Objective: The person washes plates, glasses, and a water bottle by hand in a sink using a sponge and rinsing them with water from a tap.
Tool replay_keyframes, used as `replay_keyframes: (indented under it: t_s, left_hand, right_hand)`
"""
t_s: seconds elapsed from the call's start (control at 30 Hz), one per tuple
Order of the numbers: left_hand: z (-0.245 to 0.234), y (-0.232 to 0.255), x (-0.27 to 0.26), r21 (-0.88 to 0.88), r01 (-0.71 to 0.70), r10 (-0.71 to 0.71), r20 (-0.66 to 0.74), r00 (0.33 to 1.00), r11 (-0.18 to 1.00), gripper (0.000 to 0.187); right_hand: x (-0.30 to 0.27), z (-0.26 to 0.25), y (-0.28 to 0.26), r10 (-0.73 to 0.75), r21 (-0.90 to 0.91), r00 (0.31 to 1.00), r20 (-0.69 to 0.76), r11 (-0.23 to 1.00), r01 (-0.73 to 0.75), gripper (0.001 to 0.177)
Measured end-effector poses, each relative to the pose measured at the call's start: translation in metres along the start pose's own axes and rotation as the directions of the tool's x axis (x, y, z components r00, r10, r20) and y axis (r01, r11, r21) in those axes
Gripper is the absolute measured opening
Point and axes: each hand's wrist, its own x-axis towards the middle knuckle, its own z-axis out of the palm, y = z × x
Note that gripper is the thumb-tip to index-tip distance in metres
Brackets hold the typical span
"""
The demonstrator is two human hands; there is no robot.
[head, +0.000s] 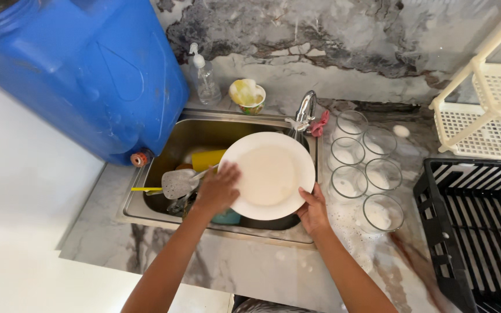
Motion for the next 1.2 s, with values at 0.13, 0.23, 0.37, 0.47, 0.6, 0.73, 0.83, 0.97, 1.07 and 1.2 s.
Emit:
replay_keyframes:
  t_s: [0.13,0.23,0.37,0.47,0.6,0.73,0.83,0.97,1.07,1.2]
  left_hand:
    - [-0.022,0.008,0.020,0.210,0.372,-0.427,0.477,0.768,0.904,0.056]
    - [-0.010,0.043,0.045,0.263,0.490,-0.555,0.434,0.709,0.831,0.056]
    - [0.018,0.086,0.068,-0.166,0.209,-0.204,0.044,0.978,0.964,0.059]
    - [0.018,0.084,0.080,-0.199,-0.147,0.110,-0.185,0.977,0.969,0.052]
    - [0.016,0.061,0.090,-0.045,0.070,-0.080,-0.262,0.962,0.997,0.055]
    - [0.016,0.081,0.083,-0.126,0.375,-0.351,0.179,0.919,0.918,0.056]
    - [0.023,0.099,0.086,-0.119,0.486,-0.467,0.153,0.871,0.866,0.064]
    - [0.025,0.115,0.081,-0.386,0.184,-0.134,0.152,0.979,0.904,0.063]
    - [0.028,0.113,0.061,-0.457,0.084,0.031,0.239,0.971,0.886,0.060]
    - [0.032,0.100,0.015,-0.530,-0.029,0.200,0.269,0.942,0.848,0.057]
  right_hand:
    - [-0.006,0.007,-0.007,0.028,0.002,0.999,0.023,1.000,-0.028,0.045]
    - [-0.009,0.011,-0.011,0.020,-0.003,0.999,0.029,1.000,-0.020,0.043]
    - [-0.007,0.014,-0.009,0.040,0.004,0.999,-0.007,0.999,-0.040,0.048]
    - [-0.007,0.015,-0.011,0.040,0.026,0.999,-0.021,0.999,-0.040,0.049]
    - [-0.009,0.015,-0.013,0.055,0.048,0.998,-0.024,0.997,-0.054,0.048]
    - [-0.007,0.013,-0.012,0.077,0.035,0.997,-0.014,0.996,-0.076,0.047]
    - [-0.004,0.010,-0.009,0.076,0.021,0.997,-0.012,0.997,-0.076,0.047]
    - [-0.004,0.011,-0.009,0.062,0.029,0.998,-0.026,0.998,-0.061,0.051]
    - [-0.002,0.008,-0.008,0.054,0.020,0.998,-0.023,0.998,-0.053,0.050]
    - [0.000,0.007,-0.008,0.036,0.021,0.999,-0.001,0.999,-0.036,0.054]
